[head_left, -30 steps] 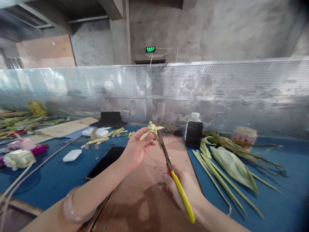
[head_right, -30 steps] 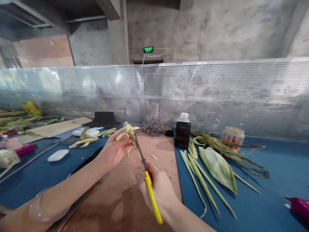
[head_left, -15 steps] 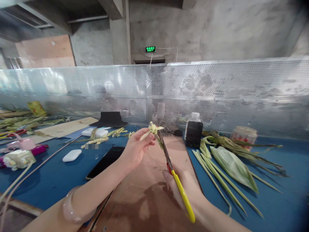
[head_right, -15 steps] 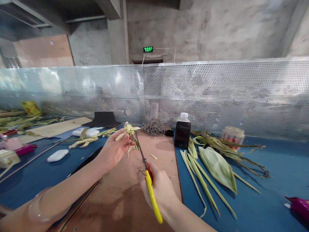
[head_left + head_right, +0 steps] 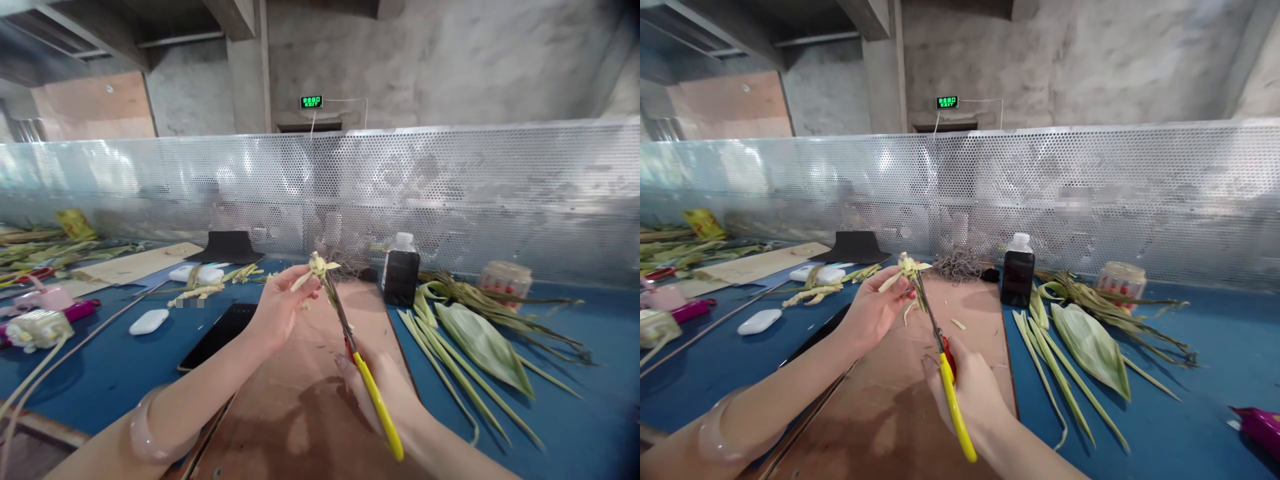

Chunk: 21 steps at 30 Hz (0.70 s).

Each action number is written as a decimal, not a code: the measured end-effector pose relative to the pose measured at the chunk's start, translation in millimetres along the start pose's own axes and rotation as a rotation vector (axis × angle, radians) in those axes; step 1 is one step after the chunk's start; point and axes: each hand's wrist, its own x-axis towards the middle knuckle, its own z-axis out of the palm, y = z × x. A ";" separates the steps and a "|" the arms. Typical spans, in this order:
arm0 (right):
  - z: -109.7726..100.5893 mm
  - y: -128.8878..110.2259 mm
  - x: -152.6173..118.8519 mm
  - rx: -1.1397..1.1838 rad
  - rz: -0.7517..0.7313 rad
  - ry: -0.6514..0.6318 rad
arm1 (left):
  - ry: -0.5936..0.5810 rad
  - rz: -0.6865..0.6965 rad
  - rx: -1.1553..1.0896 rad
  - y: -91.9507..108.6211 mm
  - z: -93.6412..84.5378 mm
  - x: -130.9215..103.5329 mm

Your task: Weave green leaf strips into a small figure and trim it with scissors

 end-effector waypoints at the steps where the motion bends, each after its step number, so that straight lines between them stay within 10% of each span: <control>1: -0.9 -1.4 -0.5 0.007 0.005 -0.007 | -0.003 -0.004 0.001 0.4 0.2 -0.1; 21: -2.5 -7.5 -1.4 0.012 0.015 0.018 | 0.039 0.036 0.070 -5.8 -5.1 -1.9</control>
